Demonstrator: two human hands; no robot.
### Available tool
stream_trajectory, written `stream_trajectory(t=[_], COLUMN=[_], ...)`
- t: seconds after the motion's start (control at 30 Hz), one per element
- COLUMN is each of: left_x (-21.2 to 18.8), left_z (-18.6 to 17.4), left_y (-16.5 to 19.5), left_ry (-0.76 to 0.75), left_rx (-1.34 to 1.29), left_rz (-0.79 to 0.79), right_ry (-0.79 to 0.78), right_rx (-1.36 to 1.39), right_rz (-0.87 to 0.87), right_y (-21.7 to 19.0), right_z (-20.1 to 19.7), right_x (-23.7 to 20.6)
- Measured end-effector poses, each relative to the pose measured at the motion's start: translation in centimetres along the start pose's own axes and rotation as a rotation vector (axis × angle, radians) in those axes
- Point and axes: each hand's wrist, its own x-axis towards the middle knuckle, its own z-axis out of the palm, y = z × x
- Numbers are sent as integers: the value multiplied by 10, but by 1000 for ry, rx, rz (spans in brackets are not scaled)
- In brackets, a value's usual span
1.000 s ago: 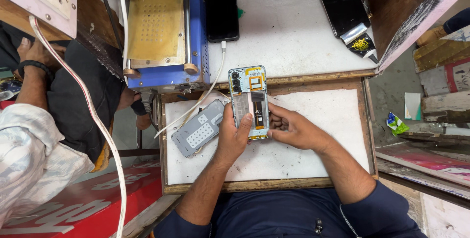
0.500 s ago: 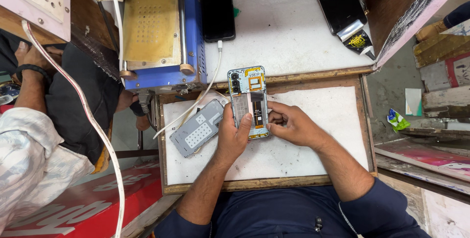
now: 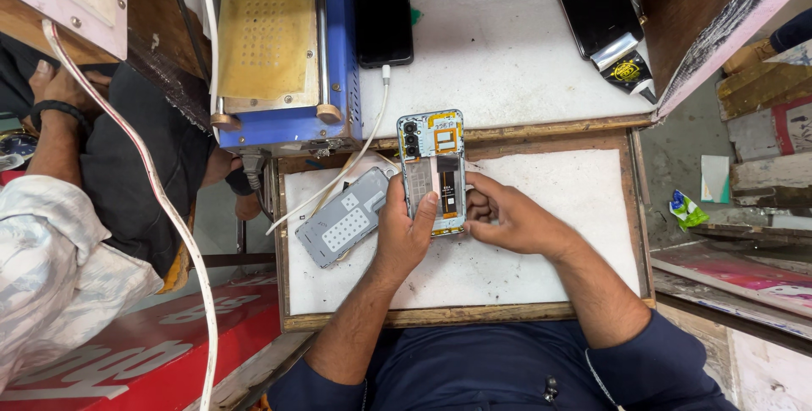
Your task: The person uses a prying tool to separate the back cover from a smartphone, then removes and peels off adhesive strips from the back cover. The person handles the phone's internal components and places the back cover aside.
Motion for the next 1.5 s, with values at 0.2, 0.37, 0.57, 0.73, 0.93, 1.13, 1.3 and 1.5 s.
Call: stream_trajectory(t=[0.2,0.37,0.57,0.73,0.93,1.13,1.3,1.5], left_x=[0,-4,-3,-1,-4,-4,-3,-5], left_z=[-1,1,1,2,1,5,5,6], left_y=[2,9,12,11,13,12,12,14], left_ry=[9,-82,-91,-77,-205,-252,-280,-259], left_rx=[-40,176,-19,-40,-18,-107,10,36], left_rz=[-7,-67,-22,-12,-66,-15,-57,-95], right_ry=[-19,417,460,195,248,242,337,417], right_rx=[66,-41,187,72,343,328,275,101], right_rz=[203,67,152,44,64,-12,25,-48], right_y=[10,41,36,12,-4,5,20,10], right_z=[-1,2,-10,5,-9,-16,-15,-5], right_x=[0,3,-3,0,-2,-8,-5,-7])
